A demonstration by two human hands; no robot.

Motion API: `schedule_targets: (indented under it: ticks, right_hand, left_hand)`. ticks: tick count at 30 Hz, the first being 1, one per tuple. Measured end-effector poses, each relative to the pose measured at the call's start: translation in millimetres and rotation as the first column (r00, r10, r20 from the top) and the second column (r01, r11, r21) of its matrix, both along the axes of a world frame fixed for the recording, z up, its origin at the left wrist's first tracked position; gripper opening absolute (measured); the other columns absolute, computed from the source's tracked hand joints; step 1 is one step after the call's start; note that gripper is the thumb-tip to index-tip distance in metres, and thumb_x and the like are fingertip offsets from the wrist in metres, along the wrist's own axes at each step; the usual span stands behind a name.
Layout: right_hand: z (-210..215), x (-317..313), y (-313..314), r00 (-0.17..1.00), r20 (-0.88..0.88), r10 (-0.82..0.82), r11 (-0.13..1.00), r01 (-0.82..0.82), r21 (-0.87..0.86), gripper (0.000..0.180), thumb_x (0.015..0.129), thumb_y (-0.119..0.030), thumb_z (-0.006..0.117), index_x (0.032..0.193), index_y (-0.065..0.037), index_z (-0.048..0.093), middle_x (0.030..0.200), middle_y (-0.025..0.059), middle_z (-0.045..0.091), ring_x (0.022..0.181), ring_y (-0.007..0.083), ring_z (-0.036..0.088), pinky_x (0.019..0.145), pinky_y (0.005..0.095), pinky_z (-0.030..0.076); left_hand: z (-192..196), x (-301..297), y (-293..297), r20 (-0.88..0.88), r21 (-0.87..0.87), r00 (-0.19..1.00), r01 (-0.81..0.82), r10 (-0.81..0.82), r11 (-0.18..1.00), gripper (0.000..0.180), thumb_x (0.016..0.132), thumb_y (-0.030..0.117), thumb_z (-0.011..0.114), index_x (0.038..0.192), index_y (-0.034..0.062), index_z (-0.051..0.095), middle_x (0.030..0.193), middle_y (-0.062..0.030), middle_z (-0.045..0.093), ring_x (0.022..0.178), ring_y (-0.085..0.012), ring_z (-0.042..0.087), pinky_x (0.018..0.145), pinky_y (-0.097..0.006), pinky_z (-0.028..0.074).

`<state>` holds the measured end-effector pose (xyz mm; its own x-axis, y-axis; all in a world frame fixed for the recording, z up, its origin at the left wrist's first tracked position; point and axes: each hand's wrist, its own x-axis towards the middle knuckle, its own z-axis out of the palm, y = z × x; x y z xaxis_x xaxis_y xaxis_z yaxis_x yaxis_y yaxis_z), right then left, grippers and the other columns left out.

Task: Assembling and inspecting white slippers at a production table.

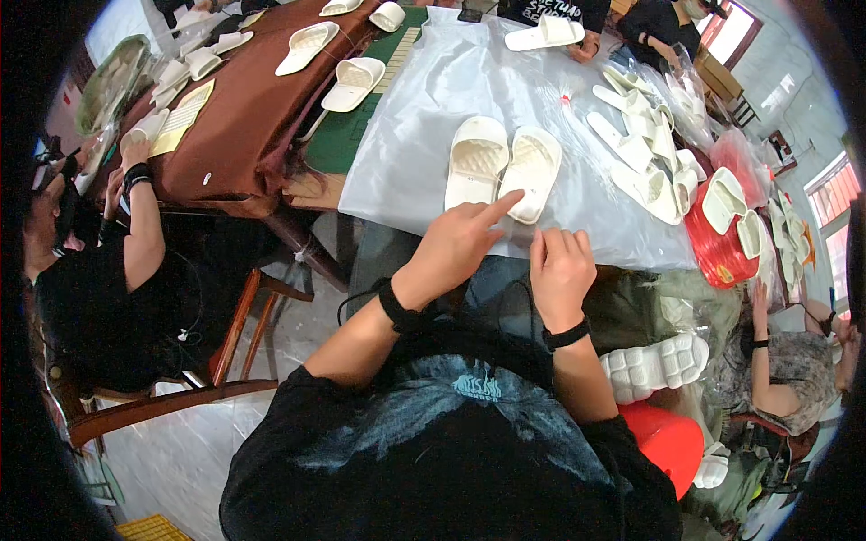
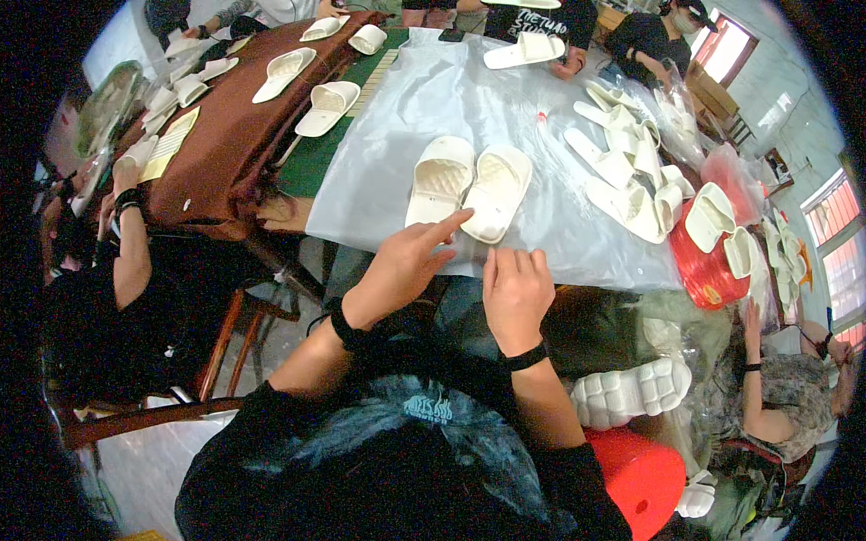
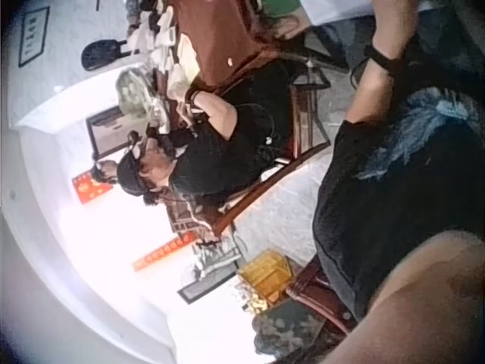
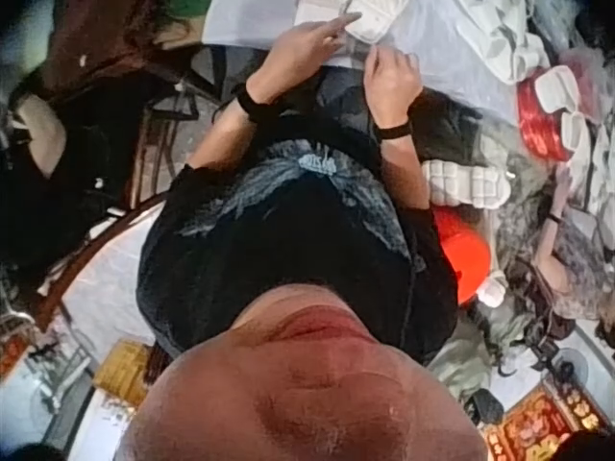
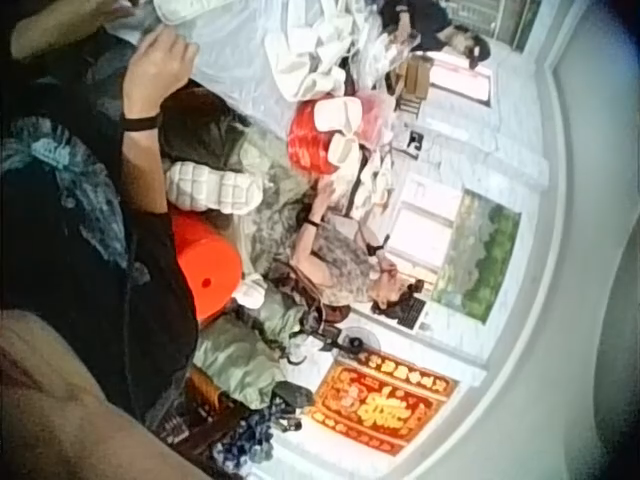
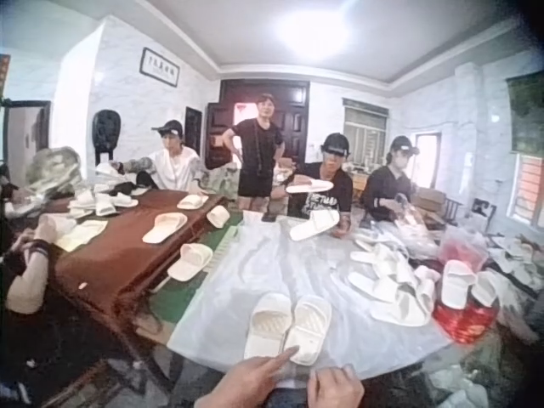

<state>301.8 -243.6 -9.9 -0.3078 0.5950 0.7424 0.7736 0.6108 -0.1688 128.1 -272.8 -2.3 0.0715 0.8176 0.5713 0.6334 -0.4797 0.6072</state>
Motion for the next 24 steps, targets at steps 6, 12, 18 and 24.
schedule_targets:
  ticks: [6,12,18,24]
  right_hand:
    - [3,-5,-8,1.000,0.020,0.000,1.000,0.000,-0.019,0.014,0.079,-0.008,0.065,0.070,-0.005,0.054,0.067,0.0109,0.054,0.067,0.0300,0.050,0.058,0.0401,0.042]
    - [3,-5,-15,0.999,-0.016,0.048,0.998,-0.048,-0.037,0.011,0.080,-0.008,0.064,0.074,-0.004,0.056,0.069,0.0110,0.054,0.068,0.0298,0.051,0.059,0.0391,0.043]
    - [6,-4,-21,0.997,-0.027,0.067,0.997,-0.068,-0.036,0.009,0.079,-0.006,0.064,0.075,-0.003,0.056,0.070,0.0111,0.054,0.067,0.0296,0.051,0.059,0.0389,0.043]
    - [3,-5,-19,0.994,-0.036,0.102,0.994,-0.103,-0.042,0.009,0.079,-0.005,0.064,0.075,-0.003,0.056,0.069,0.0117,0.053,0.066,0.0303,0.051,0.058,0.0392,0.043]
  left_hand:
    - [-18,15,20,-0.170,0.047,0.985,0.034,-0.026,0.998,0.029,0.079,0.006,0.062,0.109,0.0065,0.062,0.084,-0.0125,0.063,0.080,-0.0323,0.061,0.068,-0.041,0.049]
    - [-27,7,32,-0.157,0.035,0.987,0.050,-0.044,0.998,0.013,0.080,0.006,0.059,0.092,0.0024,0.064,0.086,-0.0136,0.064,0.082,-0.0330,0.061,0.070,-0.041,0.050]
    - [-26,-7,33,-0.140,0.047,0.989,-0.040,0.047,0.998,0.011,0.080,0.004,0.058,0.089,0.0014,0.064,0.086,-0.0137,0.065,0.083,-0.0336,0.061,0.071,-0.041,0.050]
    - [-25,-13,32,-0.128,0.026,0.989,-0.076,0.079,0.997,0.012,0.081,0.004,0.056,0.090,0.0011,0.064,0.088,-0.0147,0.064,0.083,-0.0344,0.061,0.070,-0.041,0.049]
